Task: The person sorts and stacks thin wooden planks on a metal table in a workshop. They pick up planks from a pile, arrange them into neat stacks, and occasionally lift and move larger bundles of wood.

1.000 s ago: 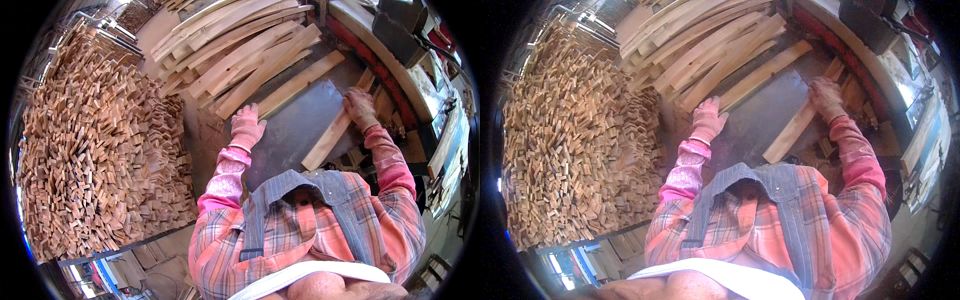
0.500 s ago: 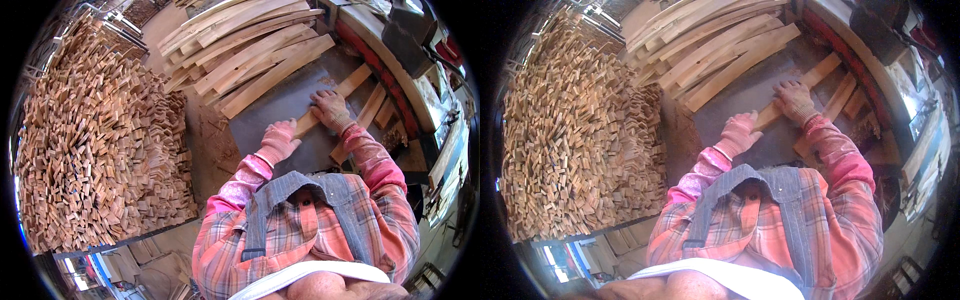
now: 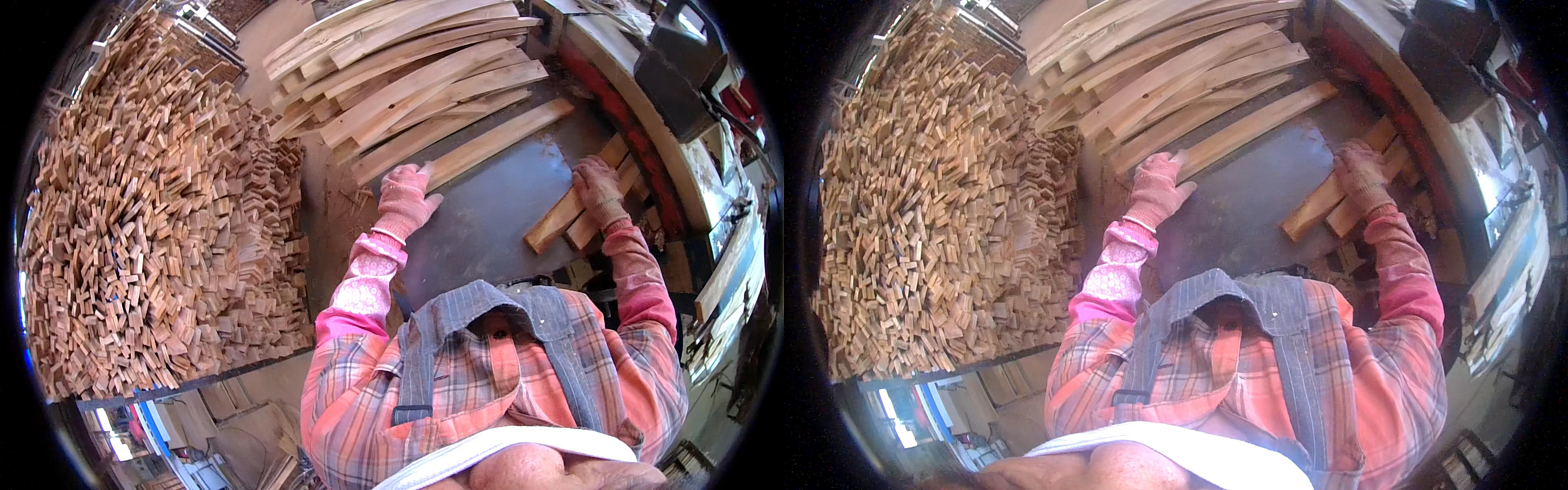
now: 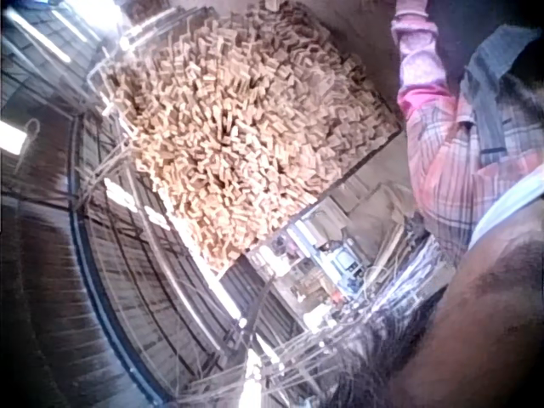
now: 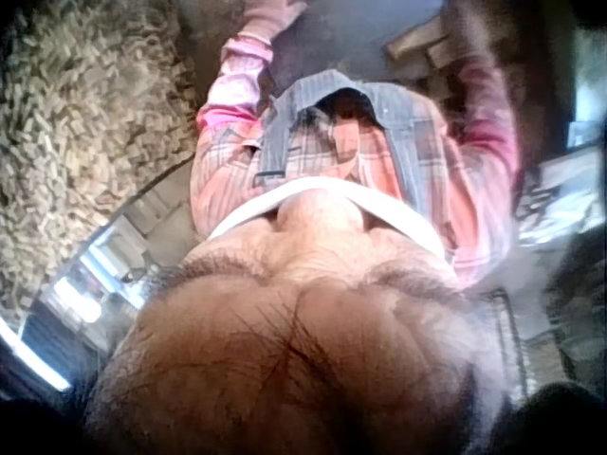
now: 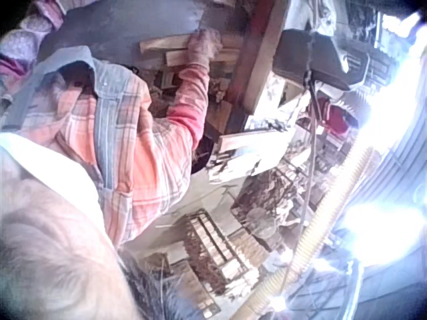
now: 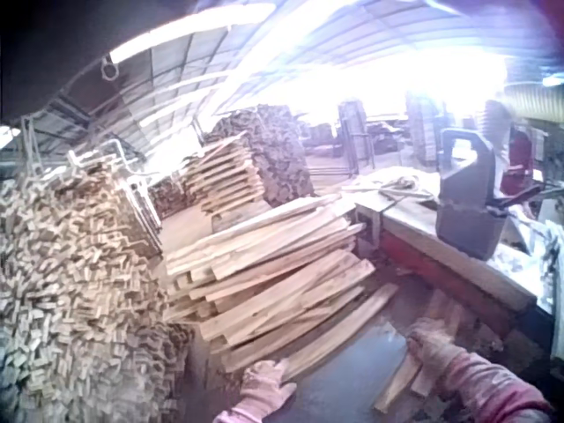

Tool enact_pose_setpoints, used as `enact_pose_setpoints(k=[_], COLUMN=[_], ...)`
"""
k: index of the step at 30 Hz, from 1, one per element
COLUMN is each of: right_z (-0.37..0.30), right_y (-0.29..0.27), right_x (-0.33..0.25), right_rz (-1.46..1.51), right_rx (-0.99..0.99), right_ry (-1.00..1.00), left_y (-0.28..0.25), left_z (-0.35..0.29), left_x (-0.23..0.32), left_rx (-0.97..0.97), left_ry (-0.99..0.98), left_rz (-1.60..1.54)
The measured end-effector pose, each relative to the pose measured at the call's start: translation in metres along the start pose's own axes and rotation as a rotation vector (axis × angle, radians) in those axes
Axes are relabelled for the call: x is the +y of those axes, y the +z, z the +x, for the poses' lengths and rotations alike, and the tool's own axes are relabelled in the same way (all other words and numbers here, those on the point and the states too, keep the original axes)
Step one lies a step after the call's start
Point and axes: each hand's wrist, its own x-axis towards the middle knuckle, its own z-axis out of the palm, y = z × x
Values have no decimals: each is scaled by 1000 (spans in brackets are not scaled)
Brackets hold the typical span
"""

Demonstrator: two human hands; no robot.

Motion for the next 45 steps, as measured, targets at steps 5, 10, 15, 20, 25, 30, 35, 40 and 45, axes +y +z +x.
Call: enact_pose_setpoints(k=[5,10,15,20,25,30,35,40,45], right_z=[22,41,42,25,15,21,29,42,48], right_y=[-9,-7,3,1,-5,9,2,-15,-9], right_x=[-17,-103,-120,-75,-30,0,-5,-91,-125], right_rz=[-8,100,151,38,37,-25,-61,105,32], right_rx=[-115,23,-49,-125,-21,-5,-34,57,-114], right_ry=[100,-184,-193,-26,-50,90,180,-112,-162], left_y=[16,32,15,-56,-85,-72,-44,7,-1], left_z=[-5,-22,1,68,98,59,16,-1,30], left_x=[-3,42,50,-39,-76,-41,7,58,74], left_rx=[-103,-63,1,194,-129,109,-83,-165,-146], left_ry=[-111,45,175,-247,-424,-250,-213,-89,123], left_rz=[-134,-244,-189,215,260,204,30,-44,23])
